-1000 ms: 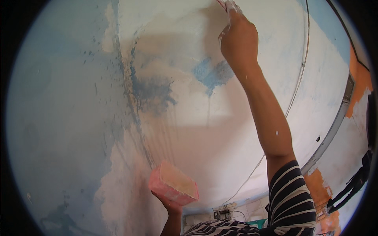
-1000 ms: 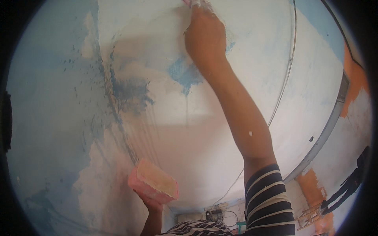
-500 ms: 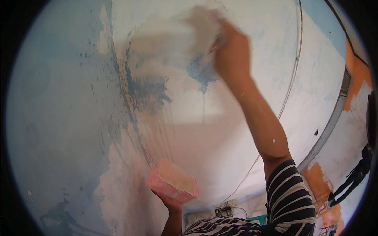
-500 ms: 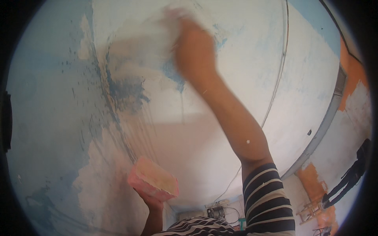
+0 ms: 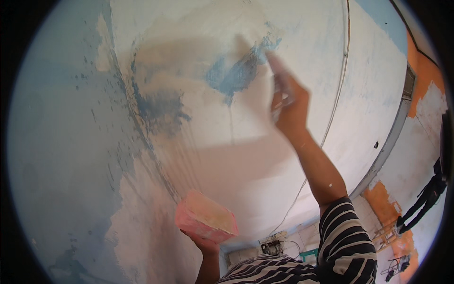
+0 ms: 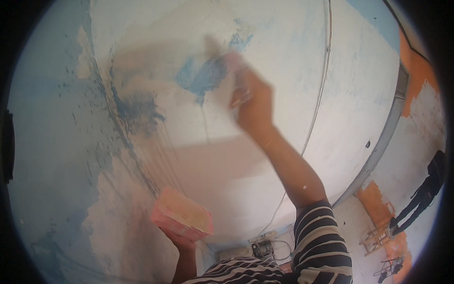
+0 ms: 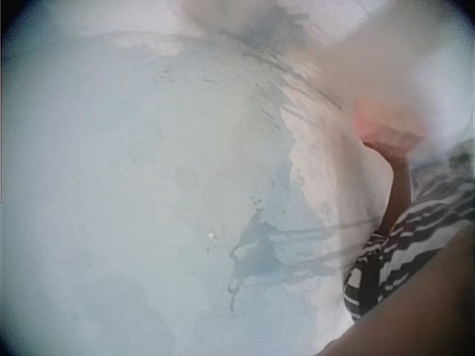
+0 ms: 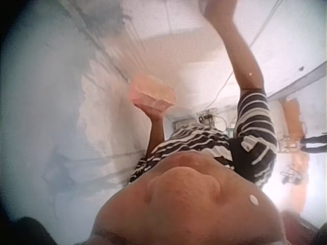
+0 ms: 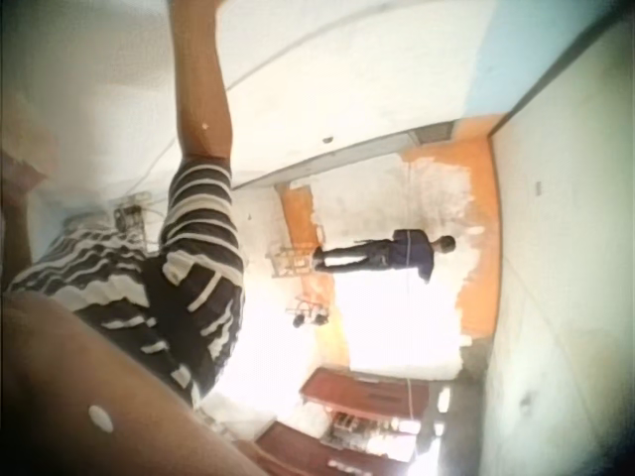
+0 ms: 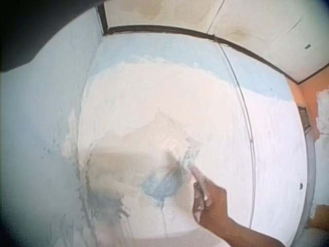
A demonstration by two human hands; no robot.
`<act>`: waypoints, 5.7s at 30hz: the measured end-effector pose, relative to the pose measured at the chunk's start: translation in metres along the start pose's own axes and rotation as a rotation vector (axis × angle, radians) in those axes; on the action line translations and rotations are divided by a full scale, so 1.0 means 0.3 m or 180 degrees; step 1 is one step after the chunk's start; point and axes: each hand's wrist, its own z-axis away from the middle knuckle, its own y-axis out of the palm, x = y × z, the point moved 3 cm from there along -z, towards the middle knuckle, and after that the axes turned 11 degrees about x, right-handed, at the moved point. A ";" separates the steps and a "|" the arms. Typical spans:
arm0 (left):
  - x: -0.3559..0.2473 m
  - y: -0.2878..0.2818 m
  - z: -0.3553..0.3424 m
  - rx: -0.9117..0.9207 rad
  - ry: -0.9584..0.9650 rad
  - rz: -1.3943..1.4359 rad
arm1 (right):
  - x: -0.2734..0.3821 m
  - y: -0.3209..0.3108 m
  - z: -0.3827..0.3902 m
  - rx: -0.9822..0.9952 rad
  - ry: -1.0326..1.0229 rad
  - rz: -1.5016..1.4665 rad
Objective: The person applies plaster to a wall using a putty knife and a pink container. The person repeatedly scoops the plaster from the container and spreads it onto the wall surface.
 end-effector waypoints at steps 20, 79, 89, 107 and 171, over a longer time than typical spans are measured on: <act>0.039 0.036 -0.025 -0.0140 -0.0776 0.1863 | 0.061 0.062 0.766 0.0586 0.0525 -0.1539; 0.061 0.171 -0.134 0.0006 -0.0210 -0.0369 | -0.148 0.022 0.632 0.3106 0.0464 -0.2195; 0.141 0.133 -0.119 0.0146 -0.0260 -0.0714 | -0.200 0.052 0.635 0.3079 0.1150 -0.3107; 0.175 0.103 0.084 -0.0015 -0.1073 -0.0066 | -0.253 0.001 0.737 0.0992 0.3906 -0.5464; 0.141 0.018 0.013 0.0319 -0.1004 -0.0214 | -0.266 0.128 -0.141 -0.0038 -0.1200 0.1969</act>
